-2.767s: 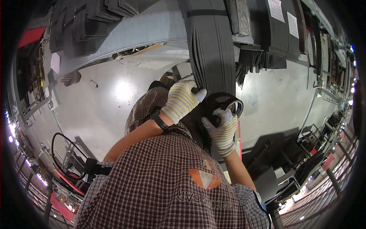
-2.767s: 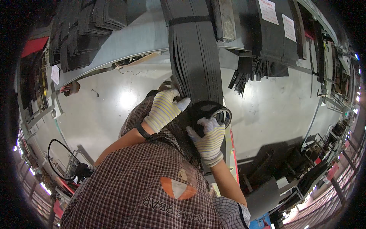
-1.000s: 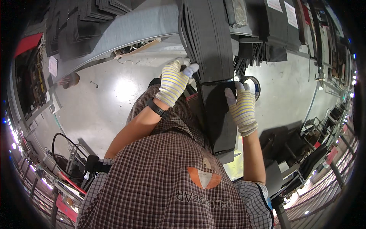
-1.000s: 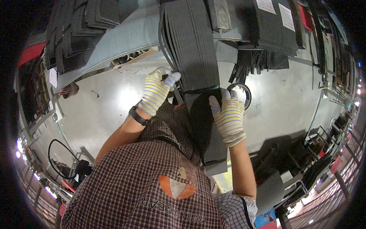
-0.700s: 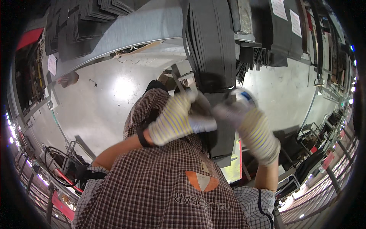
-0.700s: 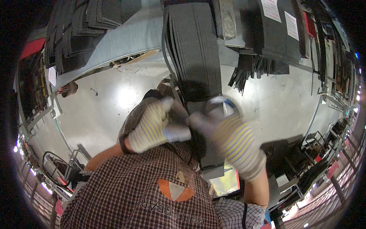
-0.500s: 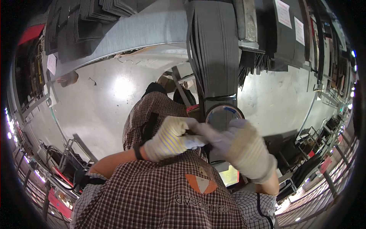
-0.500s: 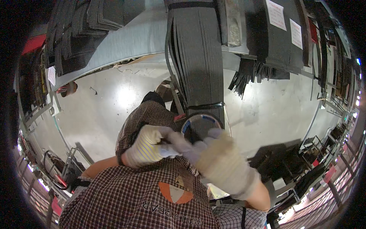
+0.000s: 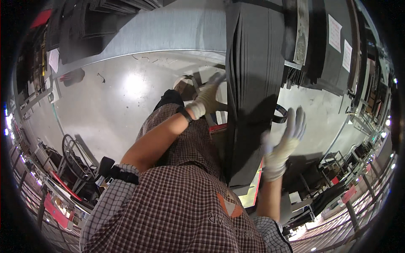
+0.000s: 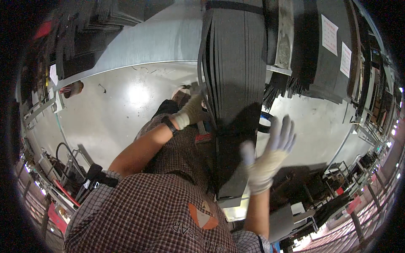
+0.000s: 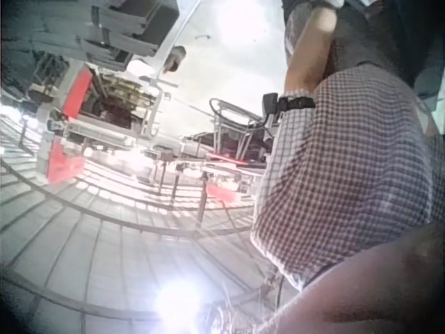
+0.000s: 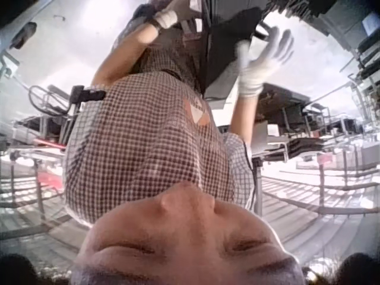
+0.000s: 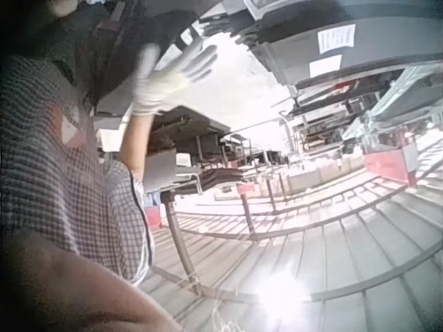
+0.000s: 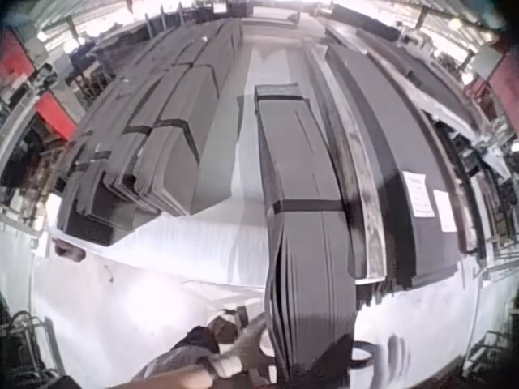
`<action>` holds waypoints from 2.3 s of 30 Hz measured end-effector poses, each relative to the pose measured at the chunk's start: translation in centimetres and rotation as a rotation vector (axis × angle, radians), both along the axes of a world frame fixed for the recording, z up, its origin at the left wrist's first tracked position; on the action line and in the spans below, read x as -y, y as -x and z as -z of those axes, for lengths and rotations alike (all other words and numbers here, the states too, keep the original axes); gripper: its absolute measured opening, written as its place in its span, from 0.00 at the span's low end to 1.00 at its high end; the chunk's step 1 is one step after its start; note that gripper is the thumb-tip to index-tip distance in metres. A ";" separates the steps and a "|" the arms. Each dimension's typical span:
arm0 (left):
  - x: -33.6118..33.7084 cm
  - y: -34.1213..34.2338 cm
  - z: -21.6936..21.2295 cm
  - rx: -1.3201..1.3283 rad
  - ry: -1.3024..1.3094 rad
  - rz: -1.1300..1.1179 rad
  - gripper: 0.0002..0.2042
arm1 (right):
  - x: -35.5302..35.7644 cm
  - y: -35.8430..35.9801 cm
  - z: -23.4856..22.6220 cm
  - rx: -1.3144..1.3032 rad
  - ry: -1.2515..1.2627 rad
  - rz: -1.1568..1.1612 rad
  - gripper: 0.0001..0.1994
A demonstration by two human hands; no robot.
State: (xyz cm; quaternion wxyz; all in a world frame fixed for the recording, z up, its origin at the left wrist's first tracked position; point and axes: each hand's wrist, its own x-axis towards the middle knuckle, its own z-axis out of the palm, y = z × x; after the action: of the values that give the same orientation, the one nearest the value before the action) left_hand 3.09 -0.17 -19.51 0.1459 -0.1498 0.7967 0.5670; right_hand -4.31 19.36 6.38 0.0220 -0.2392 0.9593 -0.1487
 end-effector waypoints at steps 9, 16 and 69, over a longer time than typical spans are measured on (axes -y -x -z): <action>-7.1 -0.8 5.2 0.064 0.021 0.428 0.32 | 7.1 -7.6 4.9 0.026 -0.266 0.173 0.54; 1.7 -3.3 -1.2 0.241 -0.847 -0.208 0.21 | 6.2 -7.7 4.5 0.114 -0.306 0.150 0.51; 32.7 47.6 -20.1 0.026 0.665 -0.200 0.23 | 5.0 -8.3 5.3 -0.239 0.012 0.071 0.36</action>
State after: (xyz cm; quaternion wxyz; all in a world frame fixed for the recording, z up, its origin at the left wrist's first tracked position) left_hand -44.55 -32.85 0.57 0.0432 -0.2736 0.9173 0.2860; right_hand 3.96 14.31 1.09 -0.0993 -0.2210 0.9620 -0.1256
